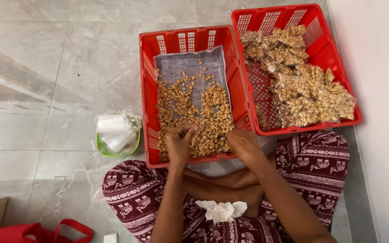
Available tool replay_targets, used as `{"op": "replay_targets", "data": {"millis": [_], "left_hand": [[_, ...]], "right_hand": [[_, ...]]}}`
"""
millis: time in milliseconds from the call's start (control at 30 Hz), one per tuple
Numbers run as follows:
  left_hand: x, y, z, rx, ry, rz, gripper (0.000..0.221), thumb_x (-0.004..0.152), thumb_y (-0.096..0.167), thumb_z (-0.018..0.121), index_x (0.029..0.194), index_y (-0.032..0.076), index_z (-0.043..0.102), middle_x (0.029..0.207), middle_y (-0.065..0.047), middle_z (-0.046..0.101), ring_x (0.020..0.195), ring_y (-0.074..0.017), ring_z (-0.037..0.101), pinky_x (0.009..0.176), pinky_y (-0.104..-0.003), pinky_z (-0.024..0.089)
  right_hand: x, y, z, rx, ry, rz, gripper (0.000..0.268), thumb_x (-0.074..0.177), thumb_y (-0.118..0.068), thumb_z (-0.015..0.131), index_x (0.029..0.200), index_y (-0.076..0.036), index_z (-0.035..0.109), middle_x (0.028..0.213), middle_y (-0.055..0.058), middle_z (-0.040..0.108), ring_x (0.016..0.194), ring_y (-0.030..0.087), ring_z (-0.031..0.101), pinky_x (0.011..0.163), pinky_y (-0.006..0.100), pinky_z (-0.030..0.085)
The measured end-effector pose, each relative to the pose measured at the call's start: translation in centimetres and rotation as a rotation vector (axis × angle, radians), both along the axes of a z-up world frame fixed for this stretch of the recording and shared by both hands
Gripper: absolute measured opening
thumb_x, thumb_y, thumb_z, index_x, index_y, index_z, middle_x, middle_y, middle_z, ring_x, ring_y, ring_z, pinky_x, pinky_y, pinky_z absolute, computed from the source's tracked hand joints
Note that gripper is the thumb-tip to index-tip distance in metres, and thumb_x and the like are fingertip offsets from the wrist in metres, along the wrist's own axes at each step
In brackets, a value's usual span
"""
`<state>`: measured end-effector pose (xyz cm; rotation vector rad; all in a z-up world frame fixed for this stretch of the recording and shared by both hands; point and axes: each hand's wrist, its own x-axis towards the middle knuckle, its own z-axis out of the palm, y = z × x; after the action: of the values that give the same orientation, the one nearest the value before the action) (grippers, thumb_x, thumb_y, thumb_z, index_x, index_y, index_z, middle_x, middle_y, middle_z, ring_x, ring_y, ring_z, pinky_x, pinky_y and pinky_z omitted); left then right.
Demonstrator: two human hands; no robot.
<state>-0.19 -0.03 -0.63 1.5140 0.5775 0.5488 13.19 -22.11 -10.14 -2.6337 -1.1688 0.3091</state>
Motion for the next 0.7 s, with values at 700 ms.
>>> {"op": "replay_targets", "data": {"millis": [700], "left_hand": [[-0.3,-0.5,2.9,0.039,0.005,0.02,0.023,0.108,0.005,0.061,0.128,0.0,0.072,0.116,-0.023,0.077,0.119,-0.0427,0.07,0.1,-0.063,0.06]], "right_hand": [[0.1,6.9,7.6,-0.08,0.496,0.054,0.025,0.091,-0.012,0.057,0.108,-0.016,0.076,0.091,0.008,0.079,0.101,0.031,0.074,0.088,0.046,0.056]]}}
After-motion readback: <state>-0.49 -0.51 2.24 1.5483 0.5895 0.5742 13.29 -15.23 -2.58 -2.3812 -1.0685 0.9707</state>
